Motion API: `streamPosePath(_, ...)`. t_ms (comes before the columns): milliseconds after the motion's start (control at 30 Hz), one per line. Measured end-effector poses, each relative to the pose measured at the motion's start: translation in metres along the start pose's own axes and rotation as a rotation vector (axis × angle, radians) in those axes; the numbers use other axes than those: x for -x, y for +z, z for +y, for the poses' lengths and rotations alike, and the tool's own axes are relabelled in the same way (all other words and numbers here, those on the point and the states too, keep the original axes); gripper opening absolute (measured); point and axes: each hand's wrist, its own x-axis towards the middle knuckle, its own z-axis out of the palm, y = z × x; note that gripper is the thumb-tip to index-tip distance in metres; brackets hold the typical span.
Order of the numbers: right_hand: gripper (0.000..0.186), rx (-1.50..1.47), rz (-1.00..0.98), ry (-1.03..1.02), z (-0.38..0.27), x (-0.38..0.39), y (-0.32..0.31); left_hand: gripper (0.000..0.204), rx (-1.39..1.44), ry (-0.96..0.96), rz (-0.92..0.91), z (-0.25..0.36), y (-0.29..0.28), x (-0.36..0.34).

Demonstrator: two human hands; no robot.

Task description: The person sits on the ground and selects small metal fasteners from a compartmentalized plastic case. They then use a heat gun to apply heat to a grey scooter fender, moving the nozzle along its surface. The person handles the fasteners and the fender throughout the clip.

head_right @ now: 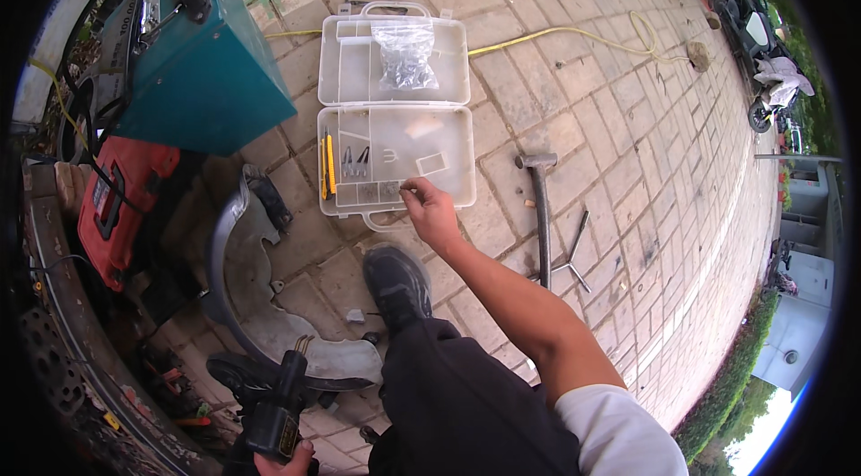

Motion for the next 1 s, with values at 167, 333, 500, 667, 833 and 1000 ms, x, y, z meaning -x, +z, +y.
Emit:
streamPosePath(167,0.012,0.019,0.044,-0.078,0.008,-0.002,0.004,0.027,0.039,0.036,0.013,-0.008,0.001,-0.003)
streamPosePath(333,0.010,0.300,0.073,-0.263,0.008,-0.004,0.005,0.027,0.025,0.028,0.022,-0.013,0.000,-0.003)
streamPosePath(500,0.012,0.388,0.047,-0.269,0.006,-0.004,0.005,0.029,-0.012,0.036,0.014,-0.003,0.000,-0.002)
streamPosePath(667,0.012,0.370,-0.006,-0.325,0.000,-0.004,0.003,0.031,-0.005,0.070,0.022,0.005,0.003,0.001)
streamPosePath(833,0.013,0.331,-0.058,-0.377,-0.008,-0.004,0.001,0.030,-0.017,0.060,0.019,-0.004,0.001,-0.002)
streamPosePath(1000,0.013,0.380,-0.068,-0.446,-0.012,-0.004,-0.001,0.031,0.012,0.013,0.002,-0.018,-0.002,-0.008)
